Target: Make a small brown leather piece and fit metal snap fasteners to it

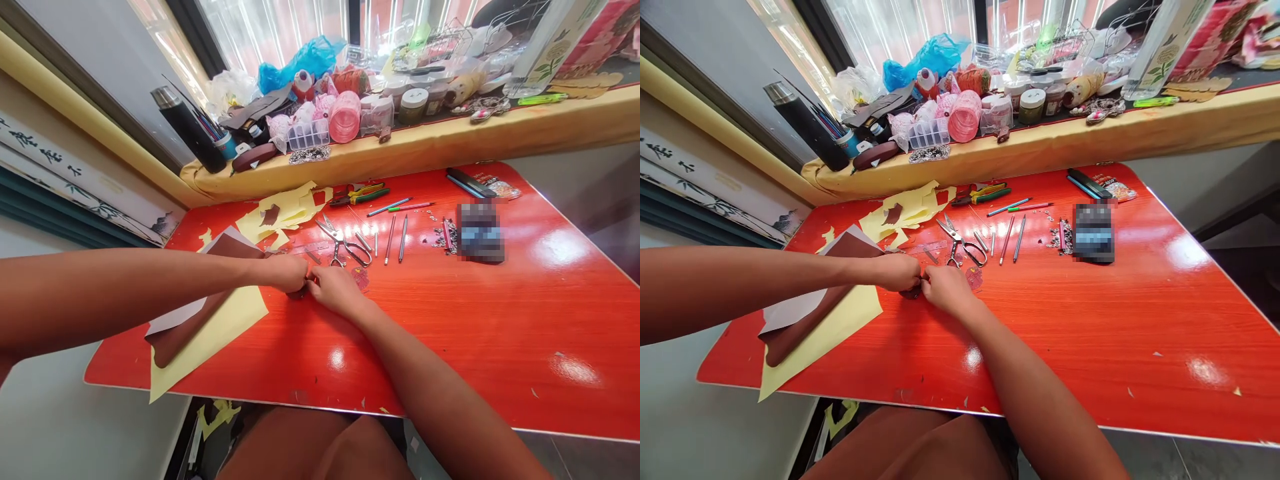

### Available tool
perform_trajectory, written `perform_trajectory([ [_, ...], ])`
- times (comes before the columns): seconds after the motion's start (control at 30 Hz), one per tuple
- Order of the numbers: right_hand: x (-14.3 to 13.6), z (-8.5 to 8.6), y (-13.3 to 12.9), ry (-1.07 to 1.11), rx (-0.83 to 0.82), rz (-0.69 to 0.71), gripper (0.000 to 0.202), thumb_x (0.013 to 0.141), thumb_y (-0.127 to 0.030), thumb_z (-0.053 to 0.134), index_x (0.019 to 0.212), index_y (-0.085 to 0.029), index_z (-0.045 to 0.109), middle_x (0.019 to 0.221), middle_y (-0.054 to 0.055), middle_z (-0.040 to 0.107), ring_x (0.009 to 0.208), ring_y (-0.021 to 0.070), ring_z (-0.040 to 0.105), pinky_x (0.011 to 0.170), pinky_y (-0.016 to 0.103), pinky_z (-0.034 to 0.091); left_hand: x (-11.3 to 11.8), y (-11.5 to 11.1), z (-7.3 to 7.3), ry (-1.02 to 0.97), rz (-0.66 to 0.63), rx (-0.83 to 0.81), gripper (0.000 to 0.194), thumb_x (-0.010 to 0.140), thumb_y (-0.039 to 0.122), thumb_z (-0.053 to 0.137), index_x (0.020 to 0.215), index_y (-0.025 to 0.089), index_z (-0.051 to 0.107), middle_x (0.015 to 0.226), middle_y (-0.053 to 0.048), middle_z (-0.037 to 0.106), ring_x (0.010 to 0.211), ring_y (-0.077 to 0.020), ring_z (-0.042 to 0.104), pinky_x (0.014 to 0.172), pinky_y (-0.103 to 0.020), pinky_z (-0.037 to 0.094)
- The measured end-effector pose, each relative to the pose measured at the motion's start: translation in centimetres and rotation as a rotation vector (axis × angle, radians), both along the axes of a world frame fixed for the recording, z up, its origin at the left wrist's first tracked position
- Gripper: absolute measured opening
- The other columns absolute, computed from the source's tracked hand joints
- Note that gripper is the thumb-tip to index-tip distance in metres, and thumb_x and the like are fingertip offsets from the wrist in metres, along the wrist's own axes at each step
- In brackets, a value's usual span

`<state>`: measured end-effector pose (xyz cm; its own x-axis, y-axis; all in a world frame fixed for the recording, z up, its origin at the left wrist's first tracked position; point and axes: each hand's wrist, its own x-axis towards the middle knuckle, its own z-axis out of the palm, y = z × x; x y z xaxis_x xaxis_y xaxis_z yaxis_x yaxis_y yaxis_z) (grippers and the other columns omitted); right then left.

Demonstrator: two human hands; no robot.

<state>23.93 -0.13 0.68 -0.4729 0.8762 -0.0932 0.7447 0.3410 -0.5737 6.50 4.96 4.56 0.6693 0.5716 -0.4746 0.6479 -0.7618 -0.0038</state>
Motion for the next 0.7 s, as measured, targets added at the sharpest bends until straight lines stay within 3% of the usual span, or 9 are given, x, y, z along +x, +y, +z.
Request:
perform_trajectory([
  [0.13,0.0,-0.4,0.1,0.020,-0.003,-0.003,0.026,0.100,-0.032,0.053,0.105,-0.021,0.076,0.105,0.010,0.081,0.094,0.0267,0.072,0.071,0.031,0.039,0.4,-0.8,-0.1,0.126,-0.001,-0.016,0.016,0.081,0.010,0.072,0.066,0.015,0.072,0.050,-0.003,0.055,0.053,-0.0195,0.054,0.065,-0.035,0.044],
  [0.27,-0.1,-0.8,0.2,0.041,0.001,0.001,0.024,0.099,-0.032,0.055,0.107,-0.023,0.076,0.104,0.009,0.081,0.095,0.0263,0.072,0.072,0.031,0.040,0.0,-1.9,1.4,0.134,-0.097,-0.035,0.021,0.079,-0.002,0.064,0.072,0.017,0.072,0.057,-0.003,0.061,0.054,-0.0179,0.056,0.065,-0.033,0.043],
  [0.43,0.0,-0.8,0.2,0.057,0.001,-0.004,0.023,0.098,-0.033,0.057,0.107,-0.025,0.077,0.103,0.007,0.081,0.097,0.0257,0.071,0.073,0.030,0.041,-0.2,-1.6,2.8,0.136,-0.172,-0.047,0.021,0.083,0.000,0.062,0.082,0.018,0.074,0.068,-0.005,0.069,0.060,-0.0193,0.060,0.065,-0.033,0.042],
  [0.6,-0.1,-0.8,0.3,0.072,0.005,-0.019,0.024,0.099,-0.031,0.055,0.106,-0.025,0.077,0.103,0.007,0.081,0.098,0.0262,0.072,0.072,0.031,0.039,0.1,-1.6,2.3,0.188,-0.061,-0.014,0.016,0.088,0.010,0.062,0.089,0.016,0.076,0.066,-0.005,0.069,0.053,-0.0175,0.054,0.060,-0.032,0.038],
  [0.7,-0.2,-1.0,0.4,0.070,0.001,-0.035,0.026,0.098,-0.030,0.053,0.111,-0.026,0.076,0.105,0.007,0.081,0.098,0.0266,0.072,0.071,0.031,0.039,0.5,-1.9,1.3,0.198,0.054,0.043,0.028,0.098,0.018,0.053,0.080,0.011,0.075,0.059,-0.006,0.064,0.048,-0.0158,0.049,0.058,-0.032,0.036],
])
